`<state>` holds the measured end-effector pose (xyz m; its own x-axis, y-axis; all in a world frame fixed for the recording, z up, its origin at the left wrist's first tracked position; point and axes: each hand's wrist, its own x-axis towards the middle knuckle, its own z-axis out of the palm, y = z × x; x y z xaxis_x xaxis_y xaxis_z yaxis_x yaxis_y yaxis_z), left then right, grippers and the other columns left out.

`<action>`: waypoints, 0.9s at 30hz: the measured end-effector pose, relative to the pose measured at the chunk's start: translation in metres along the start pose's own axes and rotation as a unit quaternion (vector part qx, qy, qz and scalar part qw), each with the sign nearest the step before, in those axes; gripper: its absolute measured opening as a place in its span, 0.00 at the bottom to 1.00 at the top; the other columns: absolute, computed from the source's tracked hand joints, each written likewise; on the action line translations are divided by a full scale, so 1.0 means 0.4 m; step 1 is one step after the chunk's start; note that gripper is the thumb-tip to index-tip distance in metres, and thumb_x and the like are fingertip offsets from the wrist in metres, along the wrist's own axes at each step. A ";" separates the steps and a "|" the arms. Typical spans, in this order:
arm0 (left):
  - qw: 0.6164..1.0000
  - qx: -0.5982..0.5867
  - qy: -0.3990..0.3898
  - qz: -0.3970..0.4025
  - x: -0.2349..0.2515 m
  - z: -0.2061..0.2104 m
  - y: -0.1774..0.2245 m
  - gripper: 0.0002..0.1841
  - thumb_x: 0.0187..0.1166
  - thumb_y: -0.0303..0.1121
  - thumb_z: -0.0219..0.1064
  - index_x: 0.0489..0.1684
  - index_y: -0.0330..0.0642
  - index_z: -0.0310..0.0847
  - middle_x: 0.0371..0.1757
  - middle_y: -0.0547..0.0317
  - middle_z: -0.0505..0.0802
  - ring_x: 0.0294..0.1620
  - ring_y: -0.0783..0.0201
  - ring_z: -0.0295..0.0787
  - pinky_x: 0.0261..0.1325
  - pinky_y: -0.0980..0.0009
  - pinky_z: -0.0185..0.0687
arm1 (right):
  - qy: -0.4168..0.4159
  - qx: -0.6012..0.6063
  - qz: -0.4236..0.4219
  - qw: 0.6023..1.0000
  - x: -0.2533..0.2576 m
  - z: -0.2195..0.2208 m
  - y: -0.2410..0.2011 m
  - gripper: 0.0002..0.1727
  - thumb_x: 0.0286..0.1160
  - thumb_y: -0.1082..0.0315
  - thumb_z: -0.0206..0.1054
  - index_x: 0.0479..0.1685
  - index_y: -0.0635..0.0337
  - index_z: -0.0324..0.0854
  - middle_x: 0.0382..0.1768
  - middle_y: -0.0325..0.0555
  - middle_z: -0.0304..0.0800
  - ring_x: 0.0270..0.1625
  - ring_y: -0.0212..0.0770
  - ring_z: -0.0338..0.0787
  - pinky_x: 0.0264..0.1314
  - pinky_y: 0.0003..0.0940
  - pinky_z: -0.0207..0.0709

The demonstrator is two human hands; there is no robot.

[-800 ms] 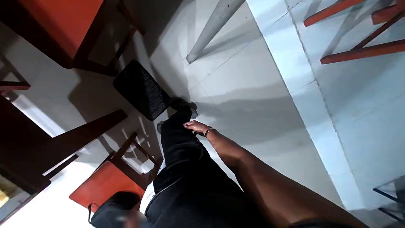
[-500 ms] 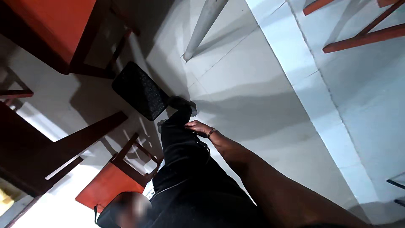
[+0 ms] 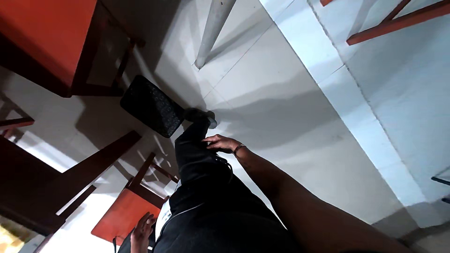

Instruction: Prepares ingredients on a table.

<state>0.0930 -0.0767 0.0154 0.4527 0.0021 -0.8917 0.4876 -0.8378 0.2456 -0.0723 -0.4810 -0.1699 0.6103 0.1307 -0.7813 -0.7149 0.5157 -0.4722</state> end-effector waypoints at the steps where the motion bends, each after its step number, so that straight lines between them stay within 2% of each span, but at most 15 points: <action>1: 1.000 -0.002 0.003 0.000 0.004 -0.004 -0.004 0.19 0.89 0.27 0.56 0.71 0.23 0.74 0.58 0.41 0.91 0.55 0.66 0.91 0.57 0.69 0.86 | -0.011 -0.001 0.005 1.000 -0.007 -0.003 -0.011 0.26 0.80 0.77 0.63 0.78 0.63 0.74 0.64 0.53 0.85 0.50 0.33 0.86 0.54 0.31 0.81; 3: 0.999 0.012 -0.008 0.043 0.014 -0.022 0.000 0.20 0.88 0.26 0.57 0.73 0.21 0.72 0.59 0.38 0.91 0.55 0.60 0.92 0.58 0.65 0.87 | -0.019 0.000 0.009 1.000 -0.016 0.002 -0.033 0.28 0.78 0.78 0.63 0.80 0.62 0.72 0.63 0.52 0.85 0.48 0.31 0.86 0.52 0.28 0.81; 5: 0.981 0.058 -0.032 0.180 0.036 -0.033 0.046 0.24 0.82 0.26 0.59 0.73 0.17 0.71 0.62 0.32 0.90 0.56 0.55 0.94 0.61 0.60 0.88 | -0.020 -0.012 0.006 1.000 -0.020 0.009 -0.052 0.27 0.79 0.78 0.62 0.80 0.64 0.72 0.65 0.53 0.85 0.50 0.30 0.86 0.55 0.28 0.80; 8: 0.923 0.120 -0.067 0.361 0.047 0.029 0.267 0.21 0.79 0.29 0.61 0.66 0.21 0.79 0.60 0.41 0.91 0.57 0.65 0.91 0.63 0.69 0.86 | -0.019 -0.022 -0.003 1.000 -0.015 0.028 -0.062 0.29 0.74 0.80 0.64 0.79 0.68 0.71 0.66 0.57 0.84 0.56 0.34 0.86 0.62 0.30 0.80; 9: 0.894 0.141 -0.095 0.415 0.056 0.065 0.341 0.19 0.78 0.29 0.62 0.63 0.25 0.83 0.60 0.43 0.92 0.60 0.62 0.90 0.65 0.66 0.85 | -0.016 -0.028 0.001 0.999 -0.016 0.038 -0.071 0.30 0.73 0.81 0.66 0.79 0.69 0.71 0.67 0.60 0.83 0.57 0.36 0.86 0.63 0.32 0.80; 11: 0.838 0.186 -0.170 0.483 0.068 0.151 0.469 0.16 0.80 0.31 0.65 0.61 0.35 0.89 0.62 0.46 0.92 0.66 0.56 0.88 0.72 0.60 0.82 | 0.000 -0.058 0.017 0.998 -0.012 0.060 -0.090 0.30 0.71 0.82 0.69 0.77 0.68 0.73 0.63 0.60 0.85 0.54 0.39 0.87 0.61 0.34 0.82; 14: 0.782 0.278 -0.261 0.493 0.074 0.275 0.560 0.16 0.81 0.33 0.68 0.63 0.41 0.90 0.62 0.43 0.92 0.67 0.48 0.88 0.72 0.52 0.82 | -0.008 -0.111 0.030 0.993 0.003 0.083 -0.089 0.33 0.69 0.78 0.75 0.78 0.67 0.73 0.68 0.63 0.83 0.62 0.47 0.88 0.66 0.41 0.81; 16: 0.755 0.350 -0.303 0.465 0.082 0.318 0.572 0.17 0.81 0.34 0.67 0.65 0.42 0.90 0.61 0.40 0.91 0.67 0.42 0.86 0.71 0.45 0.79 | -0.011 -0.116 0.023 0.993 0.009 0.093 -0.088 0.34 0.68 0.78 0.76 0.78 0.69 0.73 0.68 0.65 0.83 0.64 0.49 0.87 0.69 0.43 0.80; 18: 0.735 0.388 -0.333 0.446 0.093 0.331 0.559 0.16 0.82 0.35 0.66 0.64 0.43 0.90 0.60 0.40 0.91 0.67 0.41 0.86 0.71 0.44 0.78 | -0.014 -0.129 0.019 0.991 0.012 0.099 -0.087 0.33 0.68 0.78 0.77 0.77 0.69 0.74 0.68 0.65 0.83 0.66 0.50 0.87 0.71 0.44 0.78; 21: 0.719 0.381 -0.333 0.475 0.106 0.324 0.529 0.15 0.81 0.34 0.66 0.60 0.43 0.92 0.55 0.42 0.93 0.62 0.42 0.89 0.68 0.45 0.80 | -0.013 -0.144 0.007 0.989 0.014 0.111 -0.088 0.33 0.66 0.77 0.79 0.76 0.70 0.75 0.68 0.66 0.84 0.67 0.52 0.86 0.73 0.45 0.77; 24: 0.712 0.397 -0.326 0.478 0.105 0.313 0.519 0.15 0.82 0.33 0.65 0.63 0.45 0.91 0.57 0.41 0.93 0.63 0.41 0.88 0.68 0.44 0.79 | -0.012 -0.154 -0.014 0.988 0.031 0.117 -0.075 0.34 0.62 0.77 0.81 0.74 0.69 0.77 0.66 0.64 0.85 0.66 0.51 0.87 0.72 0.47 0.78; 27: 0.708 0.405 -0.322 0.481 0.102 0.304 0.505 0.14 0.82 0.33 0.65 0.59 0.44 0.92 0.56 0.41 0.93 0.64 0.40 0.88 0.68 0.43 0.80 | -0.007 -0.160 -0.013 0.987 0.028 0.132 -0.093 0.33 0.64 0.77 0.80 0.74 0.70 0.77 0.66 0.66 0.85 0.67 0.54 0.87 0.74 0.49 0.76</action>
<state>0.1191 -0.3123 -0.0177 -0.2776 -0.8126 -0.5125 -0.5209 -0.3209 0.7910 -0.0210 -0.4541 -0.1395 0.6324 0.1334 -0.7630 -0.7692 0.2248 -0.5982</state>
